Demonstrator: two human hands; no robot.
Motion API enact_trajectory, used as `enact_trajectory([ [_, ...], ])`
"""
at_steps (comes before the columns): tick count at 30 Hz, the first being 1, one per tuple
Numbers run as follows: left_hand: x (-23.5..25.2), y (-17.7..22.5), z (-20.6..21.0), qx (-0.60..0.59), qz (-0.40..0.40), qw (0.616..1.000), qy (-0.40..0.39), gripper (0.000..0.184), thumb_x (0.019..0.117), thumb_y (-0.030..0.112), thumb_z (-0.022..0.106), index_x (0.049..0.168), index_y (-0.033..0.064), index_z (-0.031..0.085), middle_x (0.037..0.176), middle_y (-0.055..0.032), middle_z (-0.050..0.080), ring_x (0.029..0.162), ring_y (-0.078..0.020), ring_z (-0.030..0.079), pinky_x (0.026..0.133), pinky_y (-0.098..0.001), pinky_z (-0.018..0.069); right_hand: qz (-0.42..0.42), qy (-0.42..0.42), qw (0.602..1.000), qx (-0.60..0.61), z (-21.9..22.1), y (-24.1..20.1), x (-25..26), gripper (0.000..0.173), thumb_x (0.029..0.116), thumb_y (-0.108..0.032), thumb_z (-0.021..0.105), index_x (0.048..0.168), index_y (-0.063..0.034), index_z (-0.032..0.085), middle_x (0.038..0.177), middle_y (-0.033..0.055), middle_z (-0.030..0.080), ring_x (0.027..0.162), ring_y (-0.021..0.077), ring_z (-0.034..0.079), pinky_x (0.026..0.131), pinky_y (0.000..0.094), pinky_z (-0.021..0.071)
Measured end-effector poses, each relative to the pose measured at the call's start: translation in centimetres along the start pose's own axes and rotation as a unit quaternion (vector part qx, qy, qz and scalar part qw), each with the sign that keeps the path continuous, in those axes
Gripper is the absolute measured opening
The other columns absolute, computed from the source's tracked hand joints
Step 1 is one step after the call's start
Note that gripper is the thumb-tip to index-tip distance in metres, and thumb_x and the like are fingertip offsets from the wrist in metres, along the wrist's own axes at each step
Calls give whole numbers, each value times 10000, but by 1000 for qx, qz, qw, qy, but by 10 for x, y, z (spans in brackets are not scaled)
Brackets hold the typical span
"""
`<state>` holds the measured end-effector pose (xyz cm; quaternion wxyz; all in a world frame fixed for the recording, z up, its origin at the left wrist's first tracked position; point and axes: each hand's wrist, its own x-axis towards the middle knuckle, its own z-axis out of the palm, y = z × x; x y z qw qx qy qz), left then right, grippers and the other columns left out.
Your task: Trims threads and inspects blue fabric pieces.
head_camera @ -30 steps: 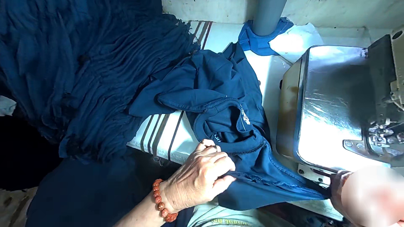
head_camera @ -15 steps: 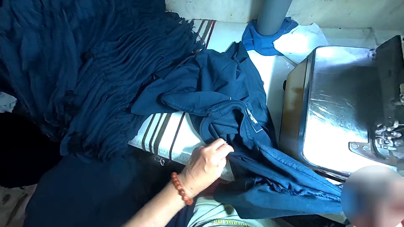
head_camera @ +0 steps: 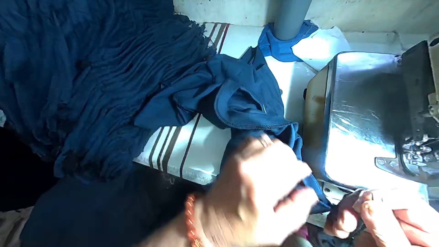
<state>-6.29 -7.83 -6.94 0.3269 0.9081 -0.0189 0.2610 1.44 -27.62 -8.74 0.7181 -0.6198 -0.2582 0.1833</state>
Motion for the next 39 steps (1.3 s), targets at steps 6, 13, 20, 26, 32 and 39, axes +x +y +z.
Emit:
enact_trajectory([
  [6, -37, -4, 41, 42, 61, 997, -33, 242, 1056, 189, 504, 908, 99, 672, 784, -36, 641, 797, -166, 640, 919, -335, 480, -17, -29, 999, -37, 5, -2, 2, 152, 1081, -191, 520, 971, -205, 623, 763, -136, 622, 633, -48, 600, 546, 135, 529],
  [13, -38, -27, 8, 37, 118, 988, -93, 235, 1064, 257, 534, 995, 112, 705, 920, -36, 689, 902, -161, 643, 835, -312, 492, -52, -49, 988, -140, -18, 0, -1, 171, 1086, -185, 498, 954, -121, 587, 743, -71, 582, 611, -47, 556, 541, 134, 494],
  [20, -86, -26, 24, 85, -38, 993, 79, 115, 990, 249, 659, 979, 151, 718, 919, 12, 698, 930, -94, 641, 860, -232, 498, -74, -53, 988, -123, -29, -4, 7, 166, 1080, -204, 508, 941, -152, 584, 742, -98, 578, 674, -38, 589, 647, 156, 521],
  [26, -90, -24, 45, 59, -68, 994, 57, 319, 975, 363, 683, 1166, 109, 712, 1128, -62, 696, 1085, -130, 644, 962, -269, 523, -65, -68, 994, -64, -23, -4, 6, 155, 1077, -182, 503, 959, -173, 603, 905, -107, 669, 789, -33, 659, 706, 143, 562],
  [32, -82, -30, 60, 136, -46, 988, 65, 173, 1011, 208, 604, 948, 129, 745, 925, -12, 730, 913, -123, 663, 877, -290, 490, 15, -72, 993, 92, -8, -4, 7, 139, 1082, -196, 510, 1002, -213, 622, 782, -100, 668, 669, 20, 677, 592, 184, 591],
  [39, -67, -49, 24, 156, 53, 986, 11, 232, 1058, 179, 495, 915, 88, 654, 735, -20, 659, 688, -115, 632, 659, -229, 511, -36, -93, 984, -147, -28, 6, 4, 181, 1072, -222, 531, 935, -128, 601, 732, -88, 570, 637, -83, 511, 566, 104, 421],
])
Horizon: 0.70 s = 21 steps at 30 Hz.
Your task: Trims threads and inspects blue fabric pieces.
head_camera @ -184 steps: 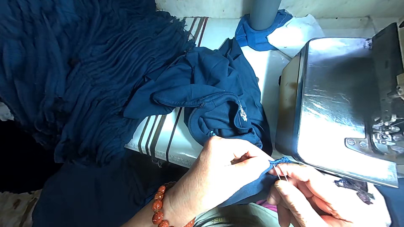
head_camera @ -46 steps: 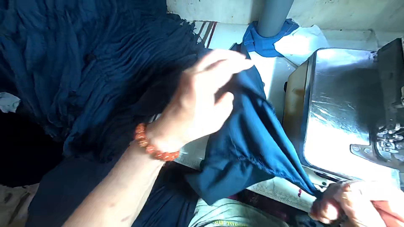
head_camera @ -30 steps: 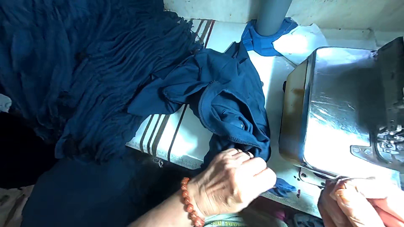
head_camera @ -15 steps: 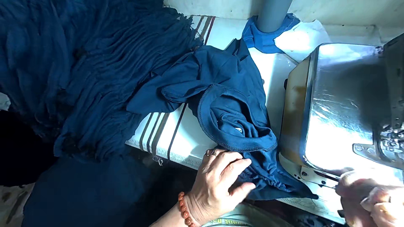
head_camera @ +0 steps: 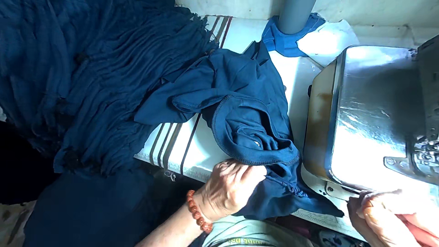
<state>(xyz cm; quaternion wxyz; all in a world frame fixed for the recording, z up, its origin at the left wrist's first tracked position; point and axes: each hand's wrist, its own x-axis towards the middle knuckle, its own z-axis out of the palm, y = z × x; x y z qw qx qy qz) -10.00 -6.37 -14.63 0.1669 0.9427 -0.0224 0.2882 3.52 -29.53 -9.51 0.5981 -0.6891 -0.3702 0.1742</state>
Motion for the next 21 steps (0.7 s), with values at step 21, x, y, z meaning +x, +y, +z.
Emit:
enact_trajectory([
  [21, 18, 20, -12, -217, -45, 975, -36, 223, 1031, 192, 586, 907, 51, 706, 762, -41, 662, 702, -79, 624, 630, -188, 489, -2, 0, 998, 67, 3, -9, 5, 151, 1077, -207, 520, 957, -163, 600, 771, -90, 620, 670, -22, 617, 598, 170, 546],
])
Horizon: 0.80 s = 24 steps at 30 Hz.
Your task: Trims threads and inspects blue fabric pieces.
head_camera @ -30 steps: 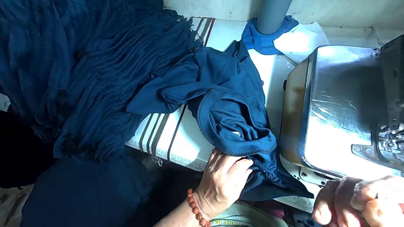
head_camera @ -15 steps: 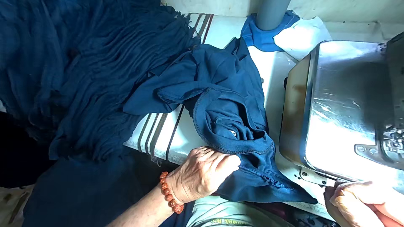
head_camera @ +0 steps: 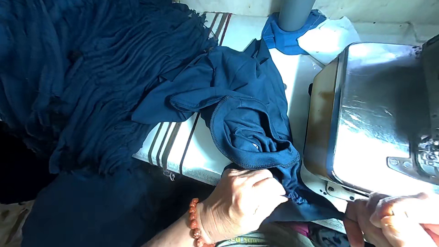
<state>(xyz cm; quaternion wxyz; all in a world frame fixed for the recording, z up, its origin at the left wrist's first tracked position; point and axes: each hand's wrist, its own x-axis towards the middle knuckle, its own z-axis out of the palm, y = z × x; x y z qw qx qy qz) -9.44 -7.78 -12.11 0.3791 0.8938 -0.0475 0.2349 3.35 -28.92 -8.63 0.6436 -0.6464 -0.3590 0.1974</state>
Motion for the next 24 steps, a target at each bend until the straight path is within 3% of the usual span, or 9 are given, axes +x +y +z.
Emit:
enact_trajectory([
  [5, 0, -10, -24, -33, 8, 998, -47, 197, 1006, 171, 619, 898, 51, 733, 768, -16, 679, 711, -33, 624, 625, -159, 479, -2, -14, 999, -49, -10, 6, -7, 196, 1082, -210, 510, 939, -107, 595, 753, -41, 598, 643, -17, 589, 572, 168, 519],
  [8, -5, -13, -30, -28, 2, 996, -79, 198, 1020, 165, 595, 966, 62, 755, 816, -16, 698, 771, -52, 641, 707, -185, 506, -5, -15, 998, -56, -11, 6, -9, 212, 1084, -210, 507, 928, -88, 585, 734, -24, 584, 626, -13, 574, 568, 164, 506],
  [12, -8, -13, -35, 33, 5, 996, -81, 206, 1017, 169, 587, 992, 89, 775, 833, 3, 714, 798, -56, 641, 774, -211, 481, -5, -12, 998, -63, -13, 7, -9, 206, 1083, -212, 509, 931, -96, 586, 748, -34, 580, 632, -26, 566, 569, 156, 501],
  [15, -13, -22, -41, 80, -1, 995, -61, 205, 983, 158, 598, 942, 103, 791, 790, 23, 685, 743, -41, 606, 722, -211, 452, -12, -11, 997, -77, -24, 9, -9, 192, 1079, -198, 510, 934, -96, 585, 743, -37, 595, 628, -6, 589, 566, 177, 517],
  [20, -18, -38, -55, 132, 6, 989, -62, 216, 966, 155, 577, 893, 113, 776, 759, 31, 667, 732, -52, 596, 765, -238, 452, -8, -2, 995, -103, -34, 10, -12, 199, 1074, -201, 520, 922, -86, 578, 755, -34, 593, 653, -7, 590, 581, 181, 512],
  [24, -17, -45, -56, 194, -36, 980, -39, 198, 946, 215, 619, 838, 142, 768, 788, 35, 680, 774, -74, 628, 896, -347, 445, 14, 31, 999, -41, -28, 6, -9, 132, 1058, -160, 535, 937, -157, 587, 747, -104, 607, 651, -7, 620, 581, 192, 550],
])
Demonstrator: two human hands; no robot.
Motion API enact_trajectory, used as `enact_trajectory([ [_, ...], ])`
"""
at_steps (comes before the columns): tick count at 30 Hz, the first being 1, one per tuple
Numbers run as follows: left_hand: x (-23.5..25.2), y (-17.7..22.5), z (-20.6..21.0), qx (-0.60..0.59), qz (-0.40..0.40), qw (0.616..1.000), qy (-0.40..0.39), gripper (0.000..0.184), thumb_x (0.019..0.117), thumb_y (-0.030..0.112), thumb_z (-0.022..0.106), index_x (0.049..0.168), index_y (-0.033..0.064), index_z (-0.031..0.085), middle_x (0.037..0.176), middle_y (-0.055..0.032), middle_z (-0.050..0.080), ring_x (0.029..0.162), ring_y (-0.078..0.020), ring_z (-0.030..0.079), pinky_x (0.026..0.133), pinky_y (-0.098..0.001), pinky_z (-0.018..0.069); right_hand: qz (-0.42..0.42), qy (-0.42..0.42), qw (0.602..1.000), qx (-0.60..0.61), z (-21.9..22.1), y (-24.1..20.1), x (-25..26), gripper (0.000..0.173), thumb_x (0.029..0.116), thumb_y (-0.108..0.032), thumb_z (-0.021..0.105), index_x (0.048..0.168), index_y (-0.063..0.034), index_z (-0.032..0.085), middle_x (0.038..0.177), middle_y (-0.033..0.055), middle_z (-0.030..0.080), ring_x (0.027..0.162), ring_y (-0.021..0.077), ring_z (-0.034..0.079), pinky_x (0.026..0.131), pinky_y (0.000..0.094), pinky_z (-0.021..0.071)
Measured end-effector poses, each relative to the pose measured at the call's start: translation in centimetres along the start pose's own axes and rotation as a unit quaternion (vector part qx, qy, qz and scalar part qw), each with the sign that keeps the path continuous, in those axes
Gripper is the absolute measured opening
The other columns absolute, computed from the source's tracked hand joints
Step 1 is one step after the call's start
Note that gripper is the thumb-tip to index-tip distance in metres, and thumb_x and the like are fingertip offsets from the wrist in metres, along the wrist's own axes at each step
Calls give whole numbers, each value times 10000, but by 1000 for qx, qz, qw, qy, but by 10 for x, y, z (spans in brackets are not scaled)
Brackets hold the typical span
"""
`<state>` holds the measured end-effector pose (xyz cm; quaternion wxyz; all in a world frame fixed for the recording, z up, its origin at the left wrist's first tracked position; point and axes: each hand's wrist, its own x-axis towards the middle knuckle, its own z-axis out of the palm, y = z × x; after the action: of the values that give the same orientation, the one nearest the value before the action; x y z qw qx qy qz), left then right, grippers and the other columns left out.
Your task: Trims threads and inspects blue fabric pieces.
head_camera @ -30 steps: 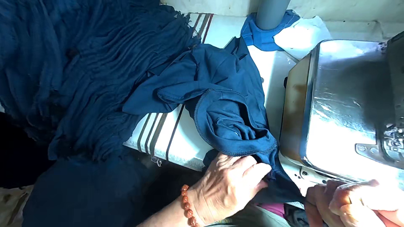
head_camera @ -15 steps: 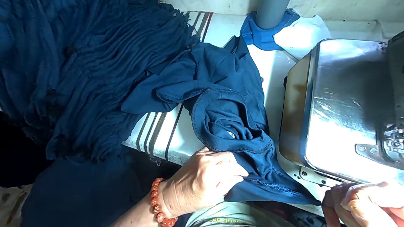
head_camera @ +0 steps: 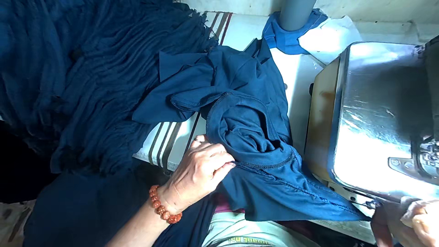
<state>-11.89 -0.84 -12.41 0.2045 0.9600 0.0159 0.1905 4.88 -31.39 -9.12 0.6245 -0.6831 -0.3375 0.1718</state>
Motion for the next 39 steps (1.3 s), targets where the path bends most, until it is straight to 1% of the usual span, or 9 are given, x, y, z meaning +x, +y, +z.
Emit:
enact_trajectory([
  [6, 13, 98, 25, -104, -11, 991, 79, 362, 1010, 459, 593, 1131, 159, 755, 965, -7, 720, 980, -117, 642, 978, -316, 443, -41, -52, 995, 73, 37, -19, 7, 189, 1073, -186, 508, 953, -83, 613, 740, -15, 600, 663, 39, 614, 601, 220, 534],
  [10, 14, 97, 45, -86, 66, 992, 71, 256, 1055, 225, 504, 861, 142, 649, 710, -11, 591, 766, -163, 591, 973, -323, 413, -73, -66, 995, 33, 38, -22, 10, 254, 1079, -202, 486, 915, -33, 580, 712, 46, 559, 639, 76, 590, 576, 233, 504],
  [13, 10, 70, 27, -50, 95, 994, 7, 301, 1088, 252, 462, 886, 128, 648, 709, -13, 557, 736, -151, 569, 962, -334, 402, -37, -54, 998, 4, 19, -15, 5, 189, 1080, -194, 498, 944, -102, 593, 763, -38, 599, 664, -2, 600, 599, 184, 527],
  [17, 8, 63, 27, -71, 98, 993, -2, 271, 1077, 266, 499, 957, 117, 691, 741, -17, 599, 750, -140, 583, 959, -325, 402, -33, -54, 997, -49, 19, -10, 1, 222, 1090, -201, 488, 940, -55, 565, 722, 15, 559, 618, 11, 565, 559, 180, 496],
  [23, 15, 66, 30, -91, 103, 990, 13, 254, 1067, 259, 525, 959, 102, 693, 763, -22, 621, 768, -125, 604, 987, -321, 411, -18, -195, 959, -206, 23, -18, 9, 294, 1050, -238, 601, 1117, 39, 673, 884, 184, 726, 724, 163, 662, 668, 263, 533],
  [27, 18, 62, 28, -96, 86, 991, 41, 276, 1065, 245, 530, 942, 82, 716, 757, -27, 646, 769, -114, 619, 1001, -320, 417, -29, -275, 931, -239, 14, -15, 11, 218, 1037, -142, 588, 986, 40, 696, 786, 202, 700, 673, 260, 662, 603, 351, 511],
  [30, 19, 58, 30, -115, 80, 989, 40, 273, 1059, 259, 549, 949, 84, 727, 780, -21, 659, 801, -98, 621, 1007, -321, 409, -28, -263, 963, -48, 7, -6, 14, 229, 1044, -98, 560, 923, 60, 672, 803, 173, 649, 765, 131, 602, 701, 217, 472],
  [35, 23, 67, 45, -179, 112, 977, 23, 271, 1065, 245, 540, 936, 70, 702, 734, -49, 605, 738, -144, 594, 986, -328, 423, -84, -231, 965, 95, 32, 4, 24, 225, 1055, -210, 591, 934, -41, 677, 1154, 57, 653, 914, -27, 590, 825, 132, 484],
  [39, 25, 67, 46, -180, 101, 978, 43, 237, 1040, 252, 591, 946, 76, 719, 821, -44, 680, 845, -127, 651, 1037, -346, 425, -72, -183, 970, 145, 47, 7, 24, 192, 1069, -170, 562, 988, -34, 671, 888, 0, 707, 821, -47, 644, 758, 107, 522],
])
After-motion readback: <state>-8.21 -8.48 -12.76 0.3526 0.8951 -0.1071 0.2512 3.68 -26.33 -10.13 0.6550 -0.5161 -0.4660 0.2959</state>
